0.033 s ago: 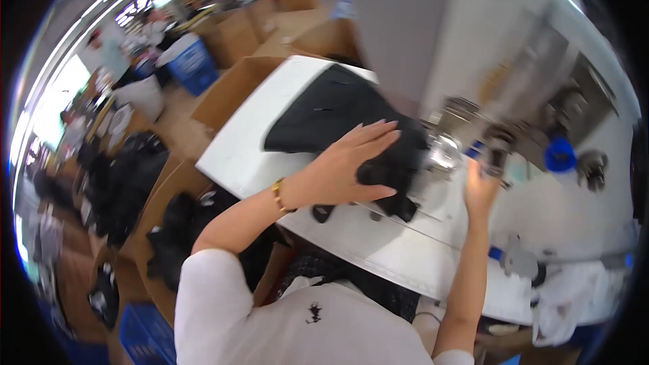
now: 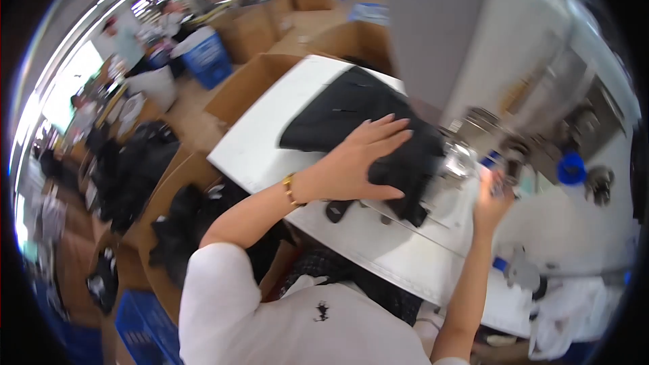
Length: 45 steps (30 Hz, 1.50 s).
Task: Sewing together parts of a black boot upper using an industrial sewing machine.
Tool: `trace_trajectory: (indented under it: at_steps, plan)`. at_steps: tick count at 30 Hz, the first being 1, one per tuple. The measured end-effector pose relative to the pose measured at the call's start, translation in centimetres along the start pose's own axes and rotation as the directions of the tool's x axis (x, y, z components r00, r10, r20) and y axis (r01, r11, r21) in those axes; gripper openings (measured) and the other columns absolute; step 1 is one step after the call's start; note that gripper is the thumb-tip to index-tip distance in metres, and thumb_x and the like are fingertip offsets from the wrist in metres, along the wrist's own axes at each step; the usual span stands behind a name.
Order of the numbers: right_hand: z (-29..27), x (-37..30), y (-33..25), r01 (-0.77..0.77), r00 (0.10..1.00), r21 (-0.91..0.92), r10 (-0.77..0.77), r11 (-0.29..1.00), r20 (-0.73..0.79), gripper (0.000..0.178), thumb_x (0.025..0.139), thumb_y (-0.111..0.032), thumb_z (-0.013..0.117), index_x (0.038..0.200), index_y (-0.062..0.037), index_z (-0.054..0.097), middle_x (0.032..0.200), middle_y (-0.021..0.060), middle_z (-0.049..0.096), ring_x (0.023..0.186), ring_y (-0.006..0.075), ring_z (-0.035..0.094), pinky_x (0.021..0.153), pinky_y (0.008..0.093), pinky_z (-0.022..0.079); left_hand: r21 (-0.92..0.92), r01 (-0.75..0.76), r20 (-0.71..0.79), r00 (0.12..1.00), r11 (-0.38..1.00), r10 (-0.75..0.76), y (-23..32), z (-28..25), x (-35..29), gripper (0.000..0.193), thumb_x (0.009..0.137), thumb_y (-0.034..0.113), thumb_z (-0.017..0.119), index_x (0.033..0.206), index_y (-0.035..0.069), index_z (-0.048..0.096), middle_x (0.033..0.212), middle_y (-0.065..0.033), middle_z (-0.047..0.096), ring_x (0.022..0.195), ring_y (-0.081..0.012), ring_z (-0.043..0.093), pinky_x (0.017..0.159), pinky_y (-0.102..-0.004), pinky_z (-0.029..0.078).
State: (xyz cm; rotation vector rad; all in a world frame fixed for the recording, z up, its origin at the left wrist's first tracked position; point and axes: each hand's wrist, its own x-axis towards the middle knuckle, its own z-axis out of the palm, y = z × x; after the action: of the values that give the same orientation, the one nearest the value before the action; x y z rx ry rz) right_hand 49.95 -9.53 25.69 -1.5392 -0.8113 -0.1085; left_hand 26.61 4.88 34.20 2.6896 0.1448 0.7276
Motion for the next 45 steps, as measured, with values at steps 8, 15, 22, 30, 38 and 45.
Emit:
trace_trajectory:
  at_steps: [8, 15, 22, 30, 38, 45]
  plan:
    - [4.0, -6.3, -7.7, -0.007, 0.946, 0.218, -0.064, 0.976, 0.318, 0.016, 0.080, -0.011, 0.056, 0.083, 0.0043, 0.057, 0.070, 0.0053, 0.059, 0.064, 0.0091, 0.052, 0.058, 0.0221, 0.042, 0.081, -0.062, 0.346, 0.938, 0.995, 0.030, 0.0, 0.5, -0.9, 0.116, 0.049, 0.041, 0.079, 0.138, 0.011, 0.011, 0.143, -0.0164, 0.005, 0.132, -0.0344, 0.000, 0.097, -0.0631, 0.007]
    - [6.7, -6.4, -8.7, 0.009, 0.976, 0.214, -0.056, 0.977, 0.212, 0.019, 0.081, -0.014, 0.058, 0.084, 0.0049, 0.059, 0.071, 0.0077, 0.061, 0.063, 0.0103, 0.053, 0.058, 0.0261, 0.044, 0.223, -0.090, 0.334, 0.942, 0.971, 0.011, 0.6, 1.2, 0.0, 0.099, 0.056, 0.003, 0.069, 0.137, 0.009, 0.012, 0.142, -0.0178, 0.011, 0.131, -0.0344, 0.013, 0.094, -0.0564, 0.028]
    - [7.0, -7.7, -7.4, -0.407, 0.912, 0.637, 0.260, 0.655, 0.316, 0.020, 0.087, -0.019, 0.053, 0.078, -0.0014, 0.056, 0.066, -0.0044, 0.051, 0.059, 0.0030, 0.043, 0.050, 0.0202, 0.034, 0.053, -0.003, 0.345, 0.939, 0.999, -0.016, 1.0, -0.9, 0.5, 0.083, 0.056, -0.012, 0.044, 0.133, 0.017, 0.032, 0.139, -0.0077, 0.025, 0.131, -0.0327, 0.016, 0.098, -0.0575, 0.020]
    - [6.5, -8.5, -7.8, -0.431, 0.902, 0.650, 0.294, 0.626, 0.315, 0.015, 0.086, -0.016, 0.054, 0.081, -0.0017, 0.055, 0.066, -0.0054, 0.051, 0.058, 0.0015, 0.042, 0.049, 0.0187, 0.033, 0.304, -0.211, 0.443, 0.895, 0.929, 0.058, 3.2, -0.5, 1.0, 0.073, 0.060, -0.013, 0.046, 0.130, 0.008, 0.035, 0.138, -0.0058, 0.028, 0.129, -0.0293, 0.021, 0.094, -0.0614, 0.024]
    - [6.6, -9.1, -7.5, -0.361, 0.929, 0.658, 0.193, 0.661, 0.316, 0.014, 0.087, -0.014, 0.052, 0.081, -0.0016, 0.054, 0.066, -0.0039, 0.051, 0.060, 0.0017, 0.042, 0.050, 0.0191, 0.034, 0.410, -0.270, 0.413, 0.906, 0.871, 0.087, 4.4, -0.5, 0.9, 0.066, 0.064, -0.006, 0.050, 0.127, 0.007, 0.039, 0.135, -0.0102, 0.032, 0.125, -0.0311, 0.027, 0.092, -0.0566, 0.029]
    - [6.4, -9.2, -8.3, -0.470, 0.882, 0.700, 0.302, 0.537, 0.361, 0.011, 0.087, -0.012, 0.051, 0.087, -0.0011, 0.054, 0.071, -0.0038, 0.052, 0.064, 0.0017, 0.044, 0.052, 0.0183, 0.036, 0.534, -0.350, 0.390, 0.910, 0.770, 0.144, 4.0, -0.1, 1.0, 0.055, 0.071, 0.012, 0.054, 0.125, 0.010, 0.042, 0.132, -0.0060, 0.035, 0.119, -0.0290, 0.033, 0.084, -0.0484, 0.041]
